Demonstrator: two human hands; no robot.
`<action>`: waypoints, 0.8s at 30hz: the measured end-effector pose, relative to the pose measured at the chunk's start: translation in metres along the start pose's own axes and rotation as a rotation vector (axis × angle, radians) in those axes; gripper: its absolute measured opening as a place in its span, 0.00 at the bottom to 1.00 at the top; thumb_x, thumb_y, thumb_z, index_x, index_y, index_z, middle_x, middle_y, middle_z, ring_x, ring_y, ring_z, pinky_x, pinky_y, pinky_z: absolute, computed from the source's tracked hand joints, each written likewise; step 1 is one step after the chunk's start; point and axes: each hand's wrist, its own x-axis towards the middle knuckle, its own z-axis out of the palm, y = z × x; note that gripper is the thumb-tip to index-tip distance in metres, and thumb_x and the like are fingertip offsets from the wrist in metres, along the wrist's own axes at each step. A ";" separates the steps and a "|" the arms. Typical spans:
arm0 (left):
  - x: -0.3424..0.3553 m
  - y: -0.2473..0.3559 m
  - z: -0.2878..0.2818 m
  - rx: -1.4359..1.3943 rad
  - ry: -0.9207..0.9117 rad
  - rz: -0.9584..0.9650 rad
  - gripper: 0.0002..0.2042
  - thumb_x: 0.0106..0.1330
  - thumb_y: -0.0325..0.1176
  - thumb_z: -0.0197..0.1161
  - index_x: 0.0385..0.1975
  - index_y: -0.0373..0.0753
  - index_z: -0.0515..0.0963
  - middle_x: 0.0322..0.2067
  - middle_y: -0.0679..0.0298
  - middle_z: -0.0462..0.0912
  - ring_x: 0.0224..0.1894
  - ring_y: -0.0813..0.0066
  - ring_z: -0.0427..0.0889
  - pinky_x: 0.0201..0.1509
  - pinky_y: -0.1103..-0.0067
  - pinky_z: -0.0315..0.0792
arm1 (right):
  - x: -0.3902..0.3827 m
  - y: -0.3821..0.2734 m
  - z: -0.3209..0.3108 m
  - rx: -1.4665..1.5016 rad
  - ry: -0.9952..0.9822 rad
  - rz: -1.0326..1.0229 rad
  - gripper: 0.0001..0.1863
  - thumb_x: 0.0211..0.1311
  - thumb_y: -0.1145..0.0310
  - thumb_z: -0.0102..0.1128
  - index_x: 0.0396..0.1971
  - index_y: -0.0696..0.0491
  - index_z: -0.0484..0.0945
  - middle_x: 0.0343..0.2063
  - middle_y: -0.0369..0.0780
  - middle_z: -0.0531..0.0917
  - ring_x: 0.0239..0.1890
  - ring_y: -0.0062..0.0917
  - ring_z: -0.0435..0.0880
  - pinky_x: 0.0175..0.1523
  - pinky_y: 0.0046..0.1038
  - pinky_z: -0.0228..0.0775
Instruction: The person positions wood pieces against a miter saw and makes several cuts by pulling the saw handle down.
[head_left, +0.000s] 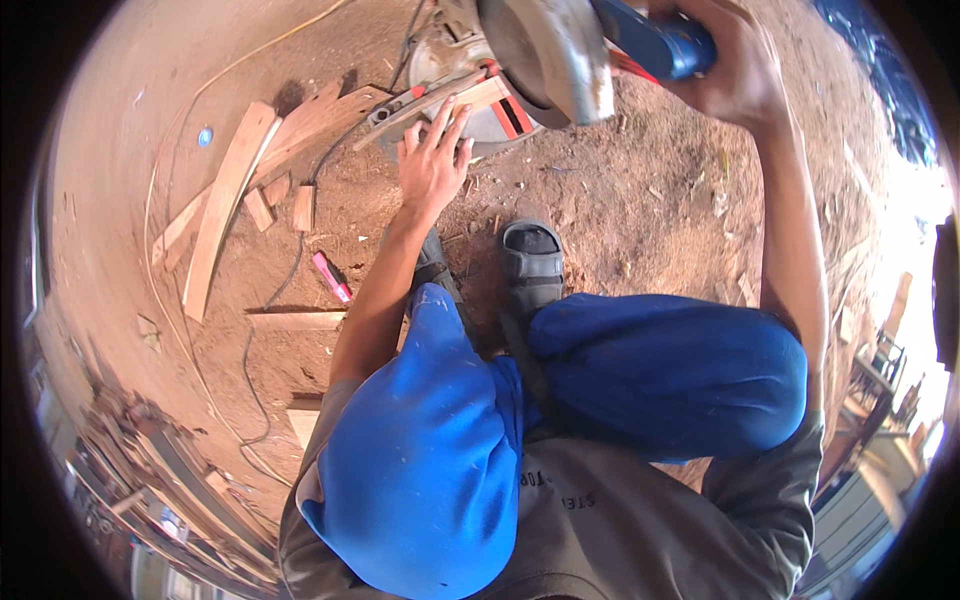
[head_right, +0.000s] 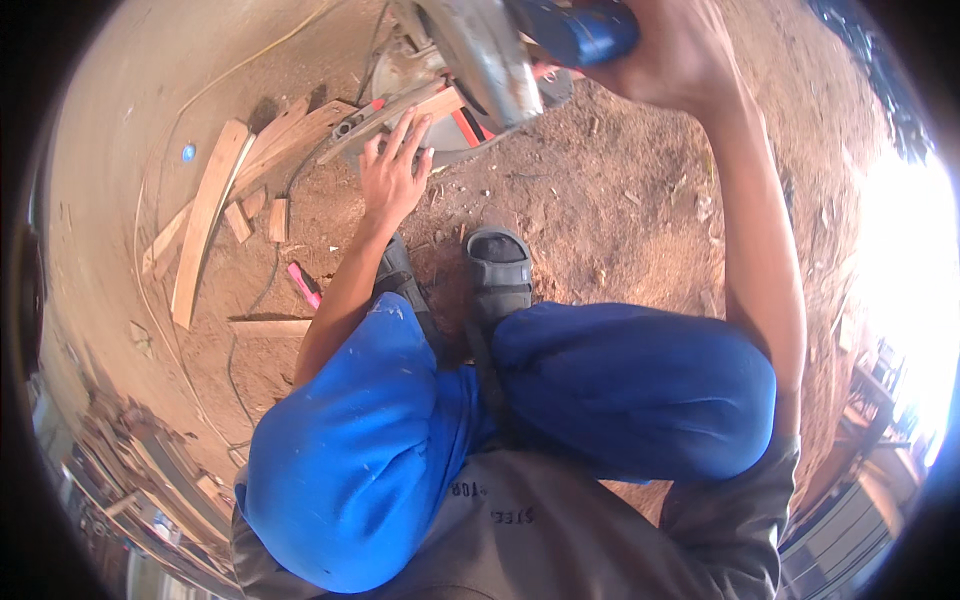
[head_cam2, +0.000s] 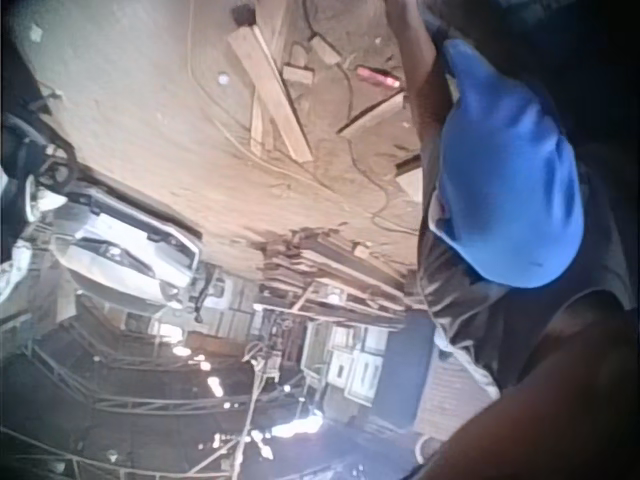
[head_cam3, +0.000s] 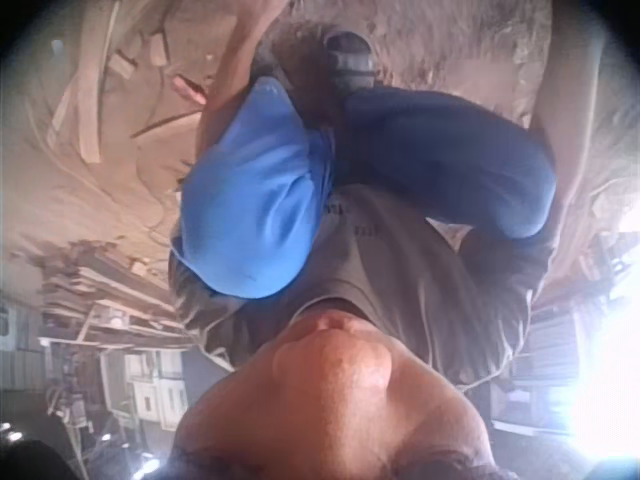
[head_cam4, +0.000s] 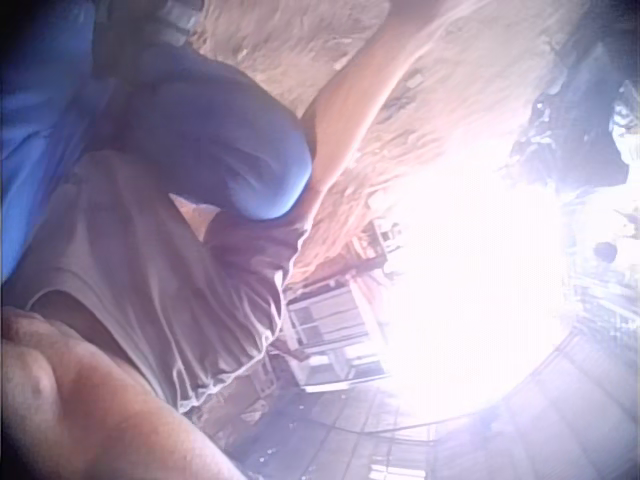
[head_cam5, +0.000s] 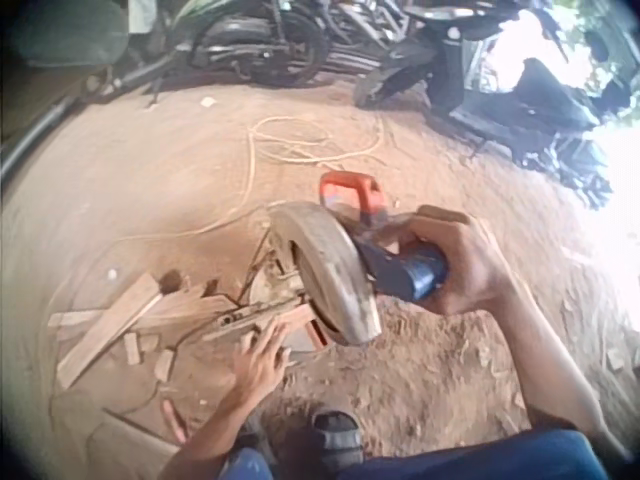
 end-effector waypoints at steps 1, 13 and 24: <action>-0.003 -0.002 -0.001 -0.003 0.022 -0.013 0.28 0.72 0.48 0.66 0.73 0.63 0.74 0.76 0.79 0.69 0.55 0.58 0.75 0.56 0.64 0.73 | 0.002 -0.003 -0.001 -0.015 -0.018 0.001 0.32 0.40 0.64 0.78 0.52 0.50 0.85 0.43 0.43 0.86 0.44 0.38 0.86 0.50 0.37 0.77; 0.012 0.013 0.007 -0.086 0.088 -0.030 0.26 0.69 0.43 0.69 0.68 0.59 0.79 0.73 0.80 0.73 0.53 0.65 0.74 0.52 0.69 0.70 | -0.043 0.004 0.042 -0.161 0.200 0.023 0.14 0.46 0.76 0.72 0.35 0.60 0.81 0.38 0.48 0.87 0.37 0.41 0.88 0.42 0.36 0.80; 0.013 0.012 0.020 -0.127 0.168 -0.036 0.20 0.69 0.40 0.70 0.61 0.59 0.85 0.69 0.83 0.79 0.48 0.70 0.73 0.49 0.72 0.69 | -0.075 0.002 0.076 -0.207 0.263 0.102 0.18 0.43 0.74 0.73 0.38 0.56 0.84 0.36 0.45 0.85 0.38 0.41 0.88 0.45 0.35 0.81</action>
